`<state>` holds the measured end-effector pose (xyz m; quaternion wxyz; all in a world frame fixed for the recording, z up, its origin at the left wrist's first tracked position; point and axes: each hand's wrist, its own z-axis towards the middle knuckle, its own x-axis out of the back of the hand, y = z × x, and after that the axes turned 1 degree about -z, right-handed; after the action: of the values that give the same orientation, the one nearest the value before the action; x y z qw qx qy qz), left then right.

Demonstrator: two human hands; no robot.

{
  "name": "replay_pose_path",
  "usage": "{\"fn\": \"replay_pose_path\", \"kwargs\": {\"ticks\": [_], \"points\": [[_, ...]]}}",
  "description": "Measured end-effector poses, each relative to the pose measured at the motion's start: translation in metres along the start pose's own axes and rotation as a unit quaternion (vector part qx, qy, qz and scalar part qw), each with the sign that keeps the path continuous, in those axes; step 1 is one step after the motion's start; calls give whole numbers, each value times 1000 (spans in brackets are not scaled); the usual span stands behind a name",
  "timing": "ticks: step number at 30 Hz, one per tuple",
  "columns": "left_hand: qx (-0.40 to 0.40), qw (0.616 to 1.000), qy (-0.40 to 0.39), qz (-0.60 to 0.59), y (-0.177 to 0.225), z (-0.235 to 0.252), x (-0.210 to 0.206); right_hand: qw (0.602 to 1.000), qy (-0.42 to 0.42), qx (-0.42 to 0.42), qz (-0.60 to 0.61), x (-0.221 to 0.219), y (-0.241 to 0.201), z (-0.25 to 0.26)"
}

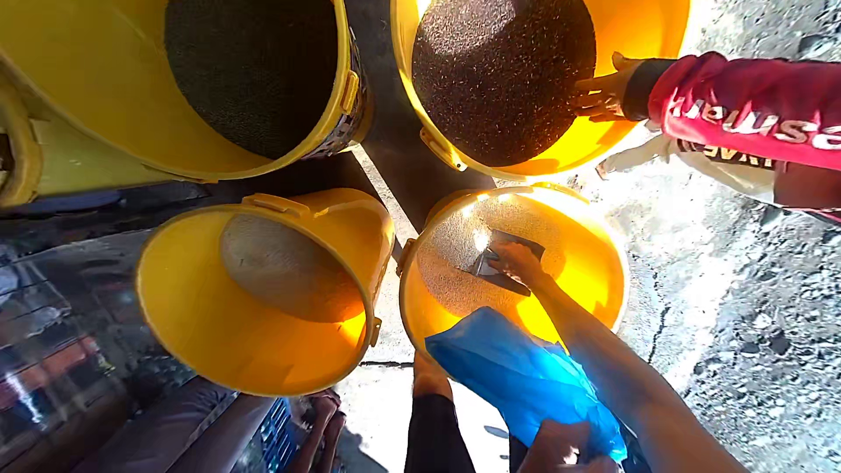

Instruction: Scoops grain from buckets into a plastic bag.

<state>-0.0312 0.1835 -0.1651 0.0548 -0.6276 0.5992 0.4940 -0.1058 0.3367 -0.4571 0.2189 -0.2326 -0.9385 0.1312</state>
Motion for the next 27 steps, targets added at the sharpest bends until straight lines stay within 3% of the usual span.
{"fn": "replay_pose_path", "kwargs": {"ticks": [5, 9, 12, 16, 19, 23, 27], "points": [[18, 998, 38, 51, -5, -6, 5, 999, 24, 34, 1, -2, 18, -33], [63, 995, 69, 17, -18, -22, 17, 992, 111, 62, 13, -1, 22, -59], [95, 987, 119, 54, -19, -40, 36, 984, 140, 101, 32, -5, 25, -77], [99, 973, 193, 82, -35, -47, 52, 983, 144, 109, 28, -6, 19, -89], [85, 963, 236, 98, -50, -41, 67, 971, 172, 160, 39, -2, 13, -88], [55, 939, 317, 118, -48, -50, 80, 938, 239, 249, 26, 9, 16, -140], [15, 924, 357, 134, -34, -58, 80, 938, 225, 262, -23, 46, 28, -227]]}}
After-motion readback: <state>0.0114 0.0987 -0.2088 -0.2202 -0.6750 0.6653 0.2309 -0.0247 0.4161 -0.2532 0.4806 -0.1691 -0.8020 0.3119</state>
